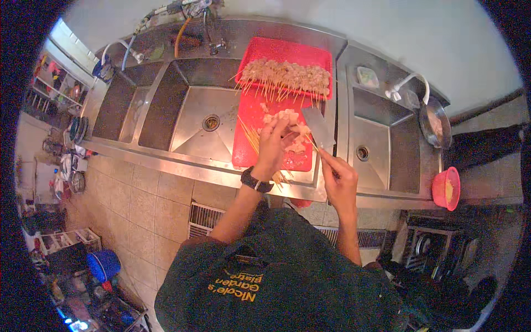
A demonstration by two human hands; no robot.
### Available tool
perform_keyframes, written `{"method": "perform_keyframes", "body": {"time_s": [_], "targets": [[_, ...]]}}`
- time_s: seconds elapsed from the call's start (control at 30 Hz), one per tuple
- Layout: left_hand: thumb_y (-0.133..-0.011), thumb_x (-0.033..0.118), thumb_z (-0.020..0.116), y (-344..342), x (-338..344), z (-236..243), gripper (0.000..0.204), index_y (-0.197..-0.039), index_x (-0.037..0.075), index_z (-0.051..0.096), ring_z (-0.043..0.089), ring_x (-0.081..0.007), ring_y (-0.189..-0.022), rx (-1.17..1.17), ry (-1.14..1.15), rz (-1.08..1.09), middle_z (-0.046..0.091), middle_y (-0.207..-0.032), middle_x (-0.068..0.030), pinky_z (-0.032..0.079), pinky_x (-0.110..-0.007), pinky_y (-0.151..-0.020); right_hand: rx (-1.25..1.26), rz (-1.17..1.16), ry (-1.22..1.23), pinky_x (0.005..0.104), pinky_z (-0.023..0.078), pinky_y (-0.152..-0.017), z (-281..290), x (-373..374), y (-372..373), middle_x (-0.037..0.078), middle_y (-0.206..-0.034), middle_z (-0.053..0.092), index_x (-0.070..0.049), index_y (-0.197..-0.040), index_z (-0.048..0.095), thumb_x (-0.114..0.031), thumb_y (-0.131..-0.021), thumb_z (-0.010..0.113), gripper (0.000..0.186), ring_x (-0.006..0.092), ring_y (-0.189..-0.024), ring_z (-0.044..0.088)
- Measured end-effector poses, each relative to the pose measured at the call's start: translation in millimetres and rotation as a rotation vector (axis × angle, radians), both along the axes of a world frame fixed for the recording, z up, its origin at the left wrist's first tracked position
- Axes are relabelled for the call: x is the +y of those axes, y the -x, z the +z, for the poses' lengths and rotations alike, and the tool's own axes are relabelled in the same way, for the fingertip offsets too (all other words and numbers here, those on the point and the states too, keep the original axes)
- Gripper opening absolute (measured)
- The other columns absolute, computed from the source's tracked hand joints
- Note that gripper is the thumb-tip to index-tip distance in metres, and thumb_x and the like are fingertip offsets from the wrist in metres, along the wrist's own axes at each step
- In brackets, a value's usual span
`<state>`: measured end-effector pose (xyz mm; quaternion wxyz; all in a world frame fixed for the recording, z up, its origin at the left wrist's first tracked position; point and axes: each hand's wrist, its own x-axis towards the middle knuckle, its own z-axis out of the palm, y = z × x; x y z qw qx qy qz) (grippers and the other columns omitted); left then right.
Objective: Skewering small pieces of raw meat onto wooden sticks for cooking.
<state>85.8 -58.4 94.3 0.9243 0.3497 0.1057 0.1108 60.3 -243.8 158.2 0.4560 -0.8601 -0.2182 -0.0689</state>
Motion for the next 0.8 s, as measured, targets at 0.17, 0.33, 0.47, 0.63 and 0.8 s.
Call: {"method": "perform_keyframes", "body": {"time_s": [0.17,0.33,0.47,0.63,0.8], "targets": [[-0.098,0.022,0.055,-0.2,2.8,-8.2,0.022,-0.11,0.003,0.061,0.065,-0.014,-0.088,0.022,-0.012,0.002,0.066,-0.1,-0.0054,0.054,-0.029,-0.082,0.013,-0.004,-0.044,0.0275,0.037,-0.052,1.1,-3.4,7.9,0.008,-0.067,0.055,-0.005,-0.115,0.069,0.001,-0.088,0.06,0.029,0.0113,-0.058,0.047],[-0.099,0.023,0.055,6.9,-0.1,5.8,0.024,-0.112,0.004,0.061,0.066,-0.0137,-0.09,-0.002,-0.143,-0.019,0.067,-0.1,-0.0048,0.054,-0.028,-0.082,0.028,0.005,-0.042,0.0273,0.037,-0.052,-1.1,-7.0,9.0,0.007,-0.066,0.055,-0.006,-0.116,0.069,0.002,-0.088,0.06,0.03,0.0114,-0.057,0.047],[-0.1,0.026,0.055,8.7,-0.4,9.3,0.025,-0.113,0.005,0.061,0.066,-0.0127,-0.092,0.016,-0.069,-0.047,0.067,-0.1,-0.004,0.053,-0.027,-0.082,0.059,0.0,-0.034,0.0266,0.037,-0.052,-1.2,-3.6,9.4,0.006,-0.066,0.055,-0.007,-0.117,0.069,0.002,-0.088,0.059,0.031,0.0111,-0.057,0.047],[-0.1,0.029,0.056,4.2,-3.7,15.1,0.026,-0.112,0.007,0.061,0.064,-0.0112,-0.091,0.072,-0.026,-0.048,0.066,-0.101,-0.0024,0.052,-0.026,-0.078,0.049,-0.025,-0.034,0.0266,0.037,-0.052,-10.5,3.1,7.0,0.006,-0.065,0.055,-0.007,-0.118,0.069,0.001,-0.088,0.06,0.032,0.0106,-0.056,0.046],[-0.098,0.03,0.058,-10.6,11.7,-9.9,0.025,-0.11,0.009,0.06,0.063,-0.0106,-0.092,-0.01,0.101,-0.091,0.064,-0.102,-0.0004,0.051,-0.026,-0.077,0.037,-0.033,-0.049,0.0264,0.037,-0.052,-14.0,13.6,4.9,0.006,-0.065,0.055,-0.007,-0.118,0.069,0.001,-0.089,0.06,0.032,0.0094,-0.056,0.046]]}}
